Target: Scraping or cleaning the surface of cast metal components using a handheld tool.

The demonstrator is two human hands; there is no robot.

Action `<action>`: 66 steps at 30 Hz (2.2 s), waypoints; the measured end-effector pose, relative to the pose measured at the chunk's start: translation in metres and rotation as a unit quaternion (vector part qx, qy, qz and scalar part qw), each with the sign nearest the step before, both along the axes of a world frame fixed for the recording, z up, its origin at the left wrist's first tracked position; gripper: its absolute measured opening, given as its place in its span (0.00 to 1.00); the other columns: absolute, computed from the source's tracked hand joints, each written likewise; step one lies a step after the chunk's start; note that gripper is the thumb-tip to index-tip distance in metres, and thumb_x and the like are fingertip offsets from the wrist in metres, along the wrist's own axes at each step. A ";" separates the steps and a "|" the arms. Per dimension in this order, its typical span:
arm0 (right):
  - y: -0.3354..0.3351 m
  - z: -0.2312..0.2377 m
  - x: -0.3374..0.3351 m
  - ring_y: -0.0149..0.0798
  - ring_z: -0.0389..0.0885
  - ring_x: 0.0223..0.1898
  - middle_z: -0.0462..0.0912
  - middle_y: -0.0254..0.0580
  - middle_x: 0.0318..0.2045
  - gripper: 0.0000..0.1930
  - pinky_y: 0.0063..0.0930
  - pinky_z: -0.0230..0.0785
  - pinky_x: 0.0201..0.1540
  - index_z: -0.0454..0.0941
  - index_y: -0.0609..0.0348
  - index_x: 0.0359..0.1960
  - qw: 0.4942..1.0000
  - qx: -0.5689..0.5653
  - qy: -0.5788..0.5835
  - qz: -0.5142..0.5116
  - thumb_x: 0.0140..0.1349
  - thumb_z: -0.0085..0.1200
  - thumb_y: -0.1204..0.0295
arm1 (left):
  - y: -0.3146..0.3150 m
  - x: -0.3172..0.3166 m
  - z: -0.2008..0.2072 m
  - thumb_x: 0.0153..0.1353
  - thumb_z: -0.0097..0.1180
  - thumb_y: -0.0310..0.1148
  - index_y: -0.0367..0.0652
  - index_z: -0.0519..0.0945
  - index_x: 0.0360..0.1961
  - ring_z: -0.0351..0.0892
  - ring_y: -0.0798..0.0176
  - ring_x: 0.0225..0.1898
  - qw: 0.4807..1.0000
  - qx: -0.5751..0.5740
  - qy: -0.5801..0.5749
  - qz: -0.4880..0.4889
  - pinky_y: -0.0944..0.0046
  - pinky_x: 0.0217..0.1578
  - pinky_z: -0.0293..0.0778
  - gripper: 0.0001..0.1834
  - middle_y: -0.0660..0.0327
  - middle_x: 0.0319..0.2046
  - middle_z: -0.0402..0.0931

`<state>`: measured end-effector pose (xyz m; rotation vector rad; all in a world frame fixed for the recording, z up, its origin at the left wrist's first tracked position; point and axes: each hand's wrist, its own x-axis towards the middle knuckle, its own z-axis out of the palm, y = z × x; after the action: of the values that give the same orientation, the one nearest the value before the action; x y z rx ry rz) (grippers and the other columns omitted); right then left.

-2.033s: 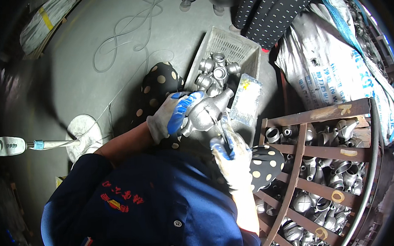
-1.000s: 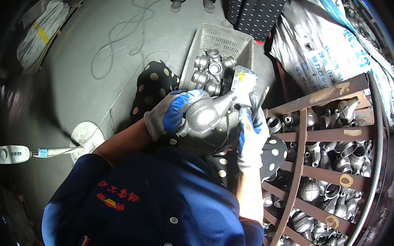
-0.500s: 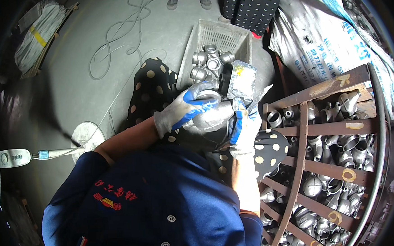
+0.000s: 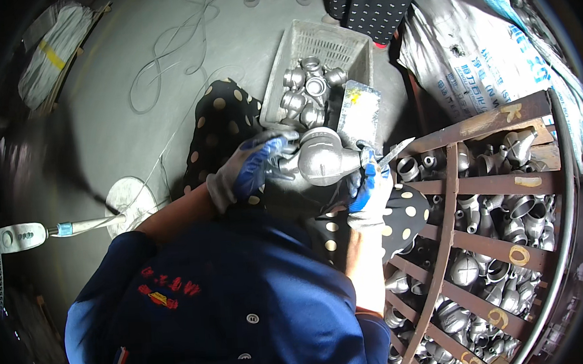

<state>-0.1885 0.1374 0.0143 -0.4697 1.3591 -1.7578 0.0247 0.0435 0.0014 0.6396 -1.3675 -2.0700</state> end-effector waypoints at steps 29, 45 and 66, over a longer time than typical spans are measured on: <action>0.003 -0.028 0.011 0.26 0.51 0.06 0.58 0.28 0.09 0.11 0.16 0.52 0.12 0.71 0.55 0.32 0.892 -0.013 -0.444 0.080 0.67 0.39 0.65 | -0.009 -0.004 -0.010 0.66 0.44 0.32 0.33 0.66 0.57 0.74 0.60 0.52 0.995 -0.089 0.019 0.047 0.63 0.52 0.71 0.21 0.52 0.51 0.72; 0.029 -0.095 0.019 0.29 0.60 0.10 0.65 0.28 0.13 0.13 0.24 0.58 0.15 0.69 0.48 0.29 0.904 0.073 -0.383 0.174 0.67 0.39 0.58 | -0.006 -0.013 -0.058 0.68 0.39 0.45 0.38 0.61 0.62 0.67 0.58 0.58 0.862 0.455 0.160 -0.155 0.56 0.60 0.62 0.28 0.52 0.58 0.66; 0.024 -0.150 0.016 0.29 0.59 0.12 0.62 0.29 0.12 0.10 0.24 0.54 0.14 0.72 0.45 0.33 0.867 0.153 -0.434 0.188 0.66 0.39 0.59 | -0.012 -0.018 -0.117 0.67 0.42 0.45 0.36 0.67 0.58 0.73 0.55 0.54 0.829 0.485 0.171 -0.217 0.49 0.57 0.66 0.26 0.52 0.54 0.71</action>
<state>-0.1724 0.1613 -0.1359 0.2279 0.7832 -1.1480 0.0065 0.0316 -0.1158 0.2874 -0.1584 -3.0442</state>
